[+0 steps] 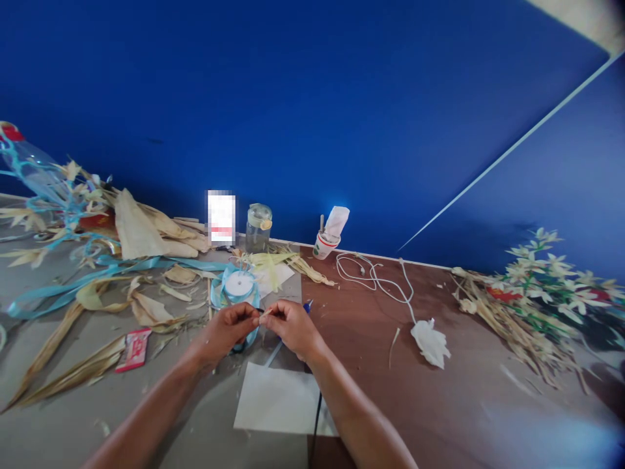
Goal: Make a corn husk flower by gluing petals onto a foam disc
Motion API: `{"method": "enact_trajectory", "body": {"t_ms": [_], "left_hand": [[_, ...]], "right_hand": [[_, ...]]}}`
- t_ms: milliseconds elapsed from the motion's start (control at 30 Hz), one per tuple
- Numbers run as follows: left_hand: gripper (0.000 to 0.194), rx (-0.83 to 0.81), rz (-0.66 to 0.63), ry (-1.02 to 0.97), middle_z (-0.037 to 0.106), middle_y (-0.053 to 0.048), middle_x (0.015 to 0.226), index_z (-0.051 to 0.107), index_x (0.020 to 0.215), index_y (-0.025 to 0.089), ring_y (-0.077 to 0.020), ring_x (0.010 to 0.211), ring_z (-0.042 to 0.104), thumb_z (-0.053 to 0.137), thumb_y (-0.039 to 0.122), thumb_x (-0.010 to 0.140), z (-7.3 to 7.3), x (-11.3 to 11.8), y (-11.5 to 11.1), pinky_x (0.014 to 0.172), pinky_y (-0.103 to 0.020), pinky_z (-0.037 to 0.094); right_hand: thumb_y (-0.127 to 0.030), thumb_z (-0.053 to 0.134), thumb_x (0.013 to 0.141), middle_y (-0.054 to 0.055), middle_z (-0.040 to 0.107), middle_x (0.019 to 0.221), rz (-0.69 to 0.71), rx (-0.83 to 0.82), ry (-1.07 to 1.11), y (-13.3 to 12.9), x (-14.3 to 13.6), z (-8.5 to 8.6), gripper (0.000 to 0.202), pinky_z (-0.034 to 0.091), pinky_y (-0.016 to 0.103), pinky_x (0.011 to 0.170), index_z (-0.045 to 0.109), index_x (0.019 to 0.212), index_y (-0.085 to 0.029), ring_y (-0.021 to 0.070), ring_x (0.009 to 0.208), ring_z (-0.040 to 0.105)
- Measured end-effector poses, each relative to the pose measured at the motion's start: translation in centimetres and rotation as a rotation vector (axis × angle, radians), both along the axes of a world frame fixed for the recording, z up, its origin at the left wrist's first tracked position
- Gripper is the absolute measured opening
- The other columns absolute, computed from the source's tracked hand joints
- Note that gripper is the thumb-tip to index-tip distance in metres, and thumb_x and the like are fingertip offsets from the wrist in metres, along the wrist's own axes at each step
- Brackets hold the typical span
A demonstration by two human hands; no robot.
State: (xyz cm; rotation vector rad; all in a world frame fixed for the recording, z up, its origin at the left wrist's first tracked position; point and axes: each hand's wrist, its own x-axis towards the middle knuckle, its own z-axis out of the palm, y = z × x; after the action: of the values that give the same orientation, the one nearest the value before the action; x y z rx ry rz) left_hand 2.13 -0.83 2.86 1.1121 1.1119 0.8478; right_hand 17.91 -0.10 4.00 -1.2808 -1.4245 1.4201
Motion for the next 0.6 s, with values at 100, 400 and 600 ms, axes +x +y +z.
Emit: {"method": "enact_trajectory", "body": {"t_ms": [100,400,600], "left_hand": [[0.031,-0.035,0.021,-0.08,0.041,0.007,0.052,0.056,0.07,0.015,-0.0046,0.042,0.032,0.069,0.043,0.066,-0.06,-0.05,-0.07,0.041,-0.019,0.02],[0.027,-0.096,0.015,-0.251,0.039,0.006,0.05,0.054,0.066,0.015,-0.0044,0.043,0.03,0.07,0.038,0.067,0.07,-0.13,-0.21,0.042,-0.019,0.021],[0.029,-0.033,0.008,-0.211,0.038,0.007,0.052,0.054,0.069,0.016,-0.0047,0.044,0.028,0.067,0.042,0.069,-0.32,0.2,-0.46,0.043,-0.019,0.021]], "right_hand": [[-0.029,0.067,0.065,-0.004,0.052,0.058,-0.023,-0.02,0.084,-0.2,-0.46,-0.25,0.016,0.032,0.021,0.052,0.058,0.064,-0.017,0.0085,0.053,0.042],[-0.021,0.059,0.063,-0.005,0.05,0.059,-0.016,-0.048,0.092,-0.7,-0.87,0.13,0.006,0.028,0.02,0.049,0.056,0.066,-0.017,0.0073,0.051,0.038],[-0.018,0.058,0.058,-0.006,0.046,0.05,-0.066,-0.255,0.386,-0.54,-1.14,-0.38,0.004,0.025,0.019,0.046,0.056,0.06,-0.016,0.0064,0.046,0.036]]}}
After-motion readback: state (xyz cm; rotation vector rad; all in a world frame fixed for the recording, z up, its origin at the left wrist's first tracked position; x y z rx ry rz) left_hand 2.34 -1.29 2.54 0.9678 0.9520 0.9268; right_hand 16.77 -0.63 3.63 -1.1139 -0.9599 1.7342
